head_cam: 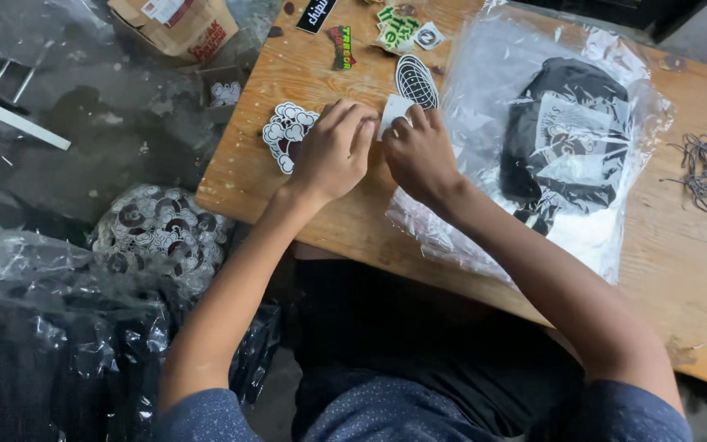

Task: The person attaches a chain to a small black bag, places it into a clear plastic bag, and seals it. They repeat this process with another bag, attaching a chain and a sticker before packaging it.

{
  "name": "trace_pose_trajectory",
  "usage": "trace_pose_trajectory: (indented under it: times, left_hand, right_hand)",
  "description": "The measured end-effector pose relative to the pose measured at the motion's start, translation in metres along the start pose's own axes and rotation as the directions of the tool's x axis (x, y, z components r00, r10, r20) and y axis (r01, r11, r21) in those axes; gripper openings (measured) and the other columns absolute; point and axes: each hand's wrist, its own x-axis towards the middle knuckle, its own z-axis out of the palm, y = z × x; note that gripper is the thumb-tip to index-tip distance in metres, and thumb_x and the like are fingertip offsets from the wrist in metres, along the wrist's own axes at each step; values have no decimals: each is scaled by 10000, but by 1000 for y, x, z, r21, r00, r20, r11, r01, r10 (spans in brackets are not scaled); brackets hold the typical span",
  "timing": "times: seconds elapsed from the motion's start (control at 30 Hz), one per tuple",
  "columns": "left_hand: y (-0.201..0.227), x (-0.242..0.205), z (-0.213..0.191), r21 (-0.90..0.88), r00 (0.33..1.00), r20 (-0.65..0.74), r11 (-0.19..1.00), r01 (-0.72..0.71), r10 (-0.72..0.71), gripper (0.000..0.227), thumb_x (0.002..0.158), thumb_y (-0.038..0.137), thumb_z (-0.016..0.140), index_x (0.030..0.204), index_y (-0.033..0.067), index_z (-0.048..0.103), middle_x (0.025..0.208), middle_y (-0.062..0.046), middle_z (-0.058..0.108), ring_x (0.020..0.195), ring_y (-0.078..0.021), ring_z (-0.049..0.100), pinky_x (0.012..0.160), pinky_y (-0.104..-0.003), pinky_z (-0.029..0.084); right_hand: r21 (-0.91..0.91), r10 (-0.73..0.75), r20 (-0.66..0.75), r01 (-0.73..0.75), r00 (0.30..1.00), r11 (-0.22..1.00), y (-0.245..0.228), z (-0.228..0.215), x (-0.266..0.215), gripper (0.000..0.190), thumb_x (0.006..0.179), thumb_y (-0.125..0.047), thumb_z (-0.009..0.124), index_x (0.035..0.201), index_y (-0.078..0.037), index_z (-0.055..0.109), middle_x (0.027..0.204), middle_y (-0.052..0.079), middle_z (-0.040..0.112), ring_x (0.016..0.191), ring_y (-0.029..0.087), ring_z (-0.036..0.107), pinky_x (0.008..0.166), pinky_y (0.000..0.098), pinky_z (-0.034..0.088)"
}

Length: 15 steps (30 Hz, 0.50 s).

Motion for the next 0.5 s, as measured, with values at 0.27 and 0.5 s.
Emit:
trace_pose_trajectory:
  times: [0.27, 0.5]
  left_hand:
    - [23, 5, -8, -74, 998, -45, 996, -51, 48, 160, 1032, 141, 531, 1080, 67, 665, 1011, -117, 651, 989, -366, 681, 834, -438, 560]
    - [85, 24, 10, -243, 974, -100, 945, -220, 202, 176, 966, 158, 590, 1122, 94, 640, 984, -67, 588, 925, -306, 622, 860, -417, 506]
  right_hand:
    - [334, 202, 164, -246, 966, 910, 8, -2, 3, 71, 838, -140, 711, 790, -123, 760, 779, 84, 737, 849, 317, 664, 720, 409, 492]
    - [500, 418, 81, -400, 905, 768, 43, -123, -16, 89, 934, 1, 728, 1010, -12, 773, 878, 68, 423, 853, 322, 478, 795, 435, 444]
